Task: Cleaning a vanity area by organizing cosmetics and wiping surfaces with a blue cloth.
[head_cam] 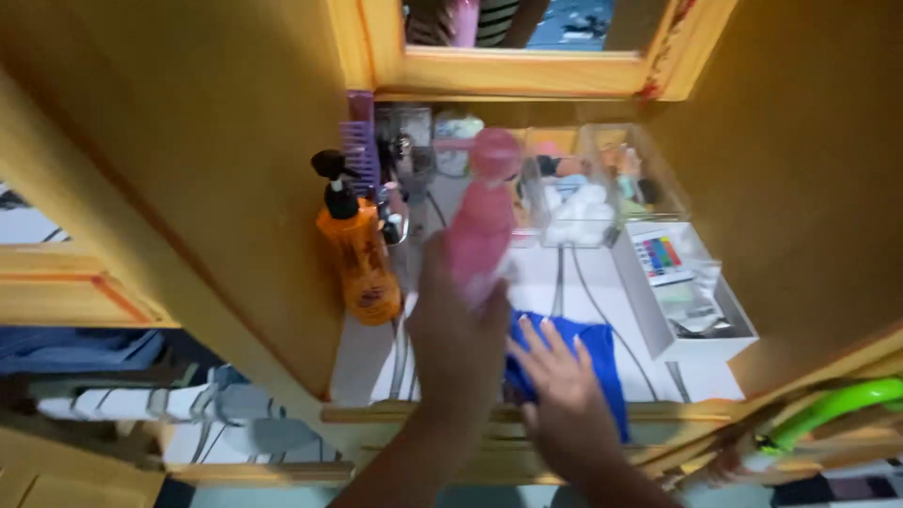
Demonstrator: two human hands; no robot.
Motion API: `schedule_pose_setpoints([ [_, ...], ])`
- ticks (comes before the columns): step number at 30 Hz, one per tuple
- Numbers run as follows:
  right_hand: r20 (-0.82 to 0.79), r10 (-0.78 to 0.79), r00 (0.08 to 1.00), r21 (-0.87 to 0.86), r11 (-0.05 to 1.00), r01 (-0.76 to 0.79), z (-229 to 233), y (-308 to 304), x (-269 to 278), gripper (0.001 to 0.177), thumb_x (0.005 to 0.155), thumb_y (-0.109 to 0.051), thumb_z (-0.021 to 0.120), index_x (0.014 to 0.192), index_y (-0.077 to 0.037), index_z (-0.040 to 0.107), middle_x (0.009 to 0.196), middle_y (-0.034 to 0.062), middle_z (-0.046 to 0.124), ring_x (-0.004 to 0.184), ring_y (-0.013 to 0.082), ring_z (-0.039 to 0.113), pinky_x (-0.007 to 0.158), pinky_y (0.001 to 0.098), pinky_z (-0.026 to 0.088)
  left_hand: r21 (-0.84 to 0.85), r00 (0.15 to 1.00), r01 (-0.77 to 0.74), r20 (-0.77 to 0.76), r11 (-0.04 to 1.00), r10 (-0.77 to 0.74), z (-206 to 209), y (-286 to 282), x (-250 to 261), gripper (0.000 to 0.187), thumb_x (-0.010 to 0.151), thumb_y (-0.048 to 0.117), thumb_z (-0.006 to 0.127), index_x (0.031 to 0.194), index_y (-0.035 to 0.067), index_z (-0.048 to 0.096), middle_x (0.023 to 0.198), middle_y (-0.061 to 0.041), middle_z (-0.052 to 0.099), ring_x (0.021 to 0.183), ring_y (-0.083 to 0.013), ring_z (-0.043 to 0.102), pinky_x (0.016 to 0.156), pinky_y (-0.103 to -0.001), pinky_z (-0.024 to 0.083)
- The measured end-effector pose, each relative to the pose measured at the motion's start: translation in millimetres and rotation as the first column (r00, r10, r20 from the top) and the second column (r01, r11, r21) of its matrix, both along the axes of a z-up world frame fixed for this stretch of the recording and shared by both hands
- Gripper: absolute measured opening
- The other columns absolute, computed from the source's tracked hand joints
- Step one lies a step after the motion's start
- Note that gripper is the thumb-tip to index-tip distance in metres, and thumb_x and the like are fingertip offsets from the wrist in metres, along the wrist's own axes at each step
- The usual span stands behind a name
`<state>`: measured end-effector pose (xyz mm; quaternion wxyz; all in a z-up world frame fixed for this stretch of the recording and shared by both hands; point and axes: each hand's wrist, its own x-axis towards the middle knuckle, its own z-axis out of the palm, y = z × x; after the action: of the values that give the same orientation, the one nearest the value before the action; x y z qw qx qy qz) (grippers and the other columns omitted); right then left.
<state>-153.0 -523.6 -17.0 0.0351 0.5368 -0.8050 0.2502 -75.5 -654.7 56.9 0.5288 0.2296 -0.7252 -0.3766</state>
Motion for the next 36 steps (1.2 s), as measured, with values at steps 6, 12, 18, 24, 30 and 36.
schedule_pose_setpoints([
  [6,0.048,-0.010,0.999,0.018,1.000,0.009,1.3,22.1,26.8,0.078,0.065,-0.006,0.078,0.139,-0.007,0.055,0.151,0.0228,0.047,0.146,0.0483,0.032,0.112,0.0687,0.022,0.004,0.980,0.195,-0.032,0.981,-0.195,8.1,13.1,-89.4,0.065,0.078,0.009,0.081,0.134,0.008,0.047,0.119,-0.022,0.068,0.109,-0.0452,0.067,0.087,-0.050,0.054],
  [12,0.039,0.189,0.981,-0.073,0.980,-0.186,-41.2,13.0,-13.5,0.047,0.086,-0.012,0.074,0.131,-0.016,0.059,0.137,0.0124,0.062,0.140,0.0336,0.053,0.124,0.0552,0.035,0.024,0.945,0.325,-0.047,0.945,-0.324,-1.3,22.7,-111.4,0.076,0.075,0.015,0.086,0.139,0.007,0.045,0.126,-0.022,0.062,0.114,-0.0441,0.063,0.093,-0.050,0.052],
  [18,-0.066,0.160,0.985,0.110,0.982,-0.152,-29.7,-44.8,-37.9,0.086,0.065,-0.007,0.076,0.145,-0.007,0.045,0.158,0.0233,0.036,0.151,0.0453,0.029,0.112,0.0619,0.022,-0.521,0.912,-0.332,0.033,0.786,0.408,14.5,-36.1,-2.9,0.093,0.086,0.048,0.084,0.152,0.005,0.035,0.150,-0.022,0.045,0.140,-0.0438,0.043,0.120,-0.059,0.027],
  [24,-0.006,0.120,0.993,0.160,0.980,-0.117,-14.5,-93.6,-54.6,0.072,0.076,-0.010,0.071,0.145,-0.024,0.053,0.159,0.0104,0.040,0.148,0.0354,0.031,0.117,0.0605,0.023,-0.424,0.907,-0.370,0.026,0.827,0.420,24.4,-78.7,27.6,0.096,0.084,0.028,0.086,0.157,0.001,0.029,0.157,-0.026,0.034,0.149,-0.0464,0.035,0.125,-0.054,0.031],
  [30,0.061,-0.027,0.998,0.040,0.999,0.024,-11.0,-81.4,-54.8,0.070,0.077,-0.006,0.065,0.145,-0.019,0.053,0.158,0.0132,0.043,0.148,0.0379,0.033,0.114,0.0508,0.035,-0.227,0.909,-0.390,0.058,0.892,0.412,14.8,-85.0,8.4,0.083,0.088,0.013,0.077,0.153,-0.006,0.030,0.148,-0.032,0.046,0.134,-0.0458,0.052,0.111,-0.047,0.046],
  [36,0.004,0.076,0.997,0.011,0.997,-0.076,-28.0,-49.6,-96.8,0.081,0.067,-0.001,0.066,0.146,-0.012,0.050,0.156,0.0181,0.041,0.147,0.0386,0.032,0.116,0.0493,0.031,-0.378,0.986,-0.147,0.018,0.914,0.166,3.4,-47.4,-40.5,0.064,0.091,0.012,0.078,0.141,-0.001,0.040,0.133,-0.027,0.053,0.125,-0.0478,0.055,0.105,-0.051,0.049],
])
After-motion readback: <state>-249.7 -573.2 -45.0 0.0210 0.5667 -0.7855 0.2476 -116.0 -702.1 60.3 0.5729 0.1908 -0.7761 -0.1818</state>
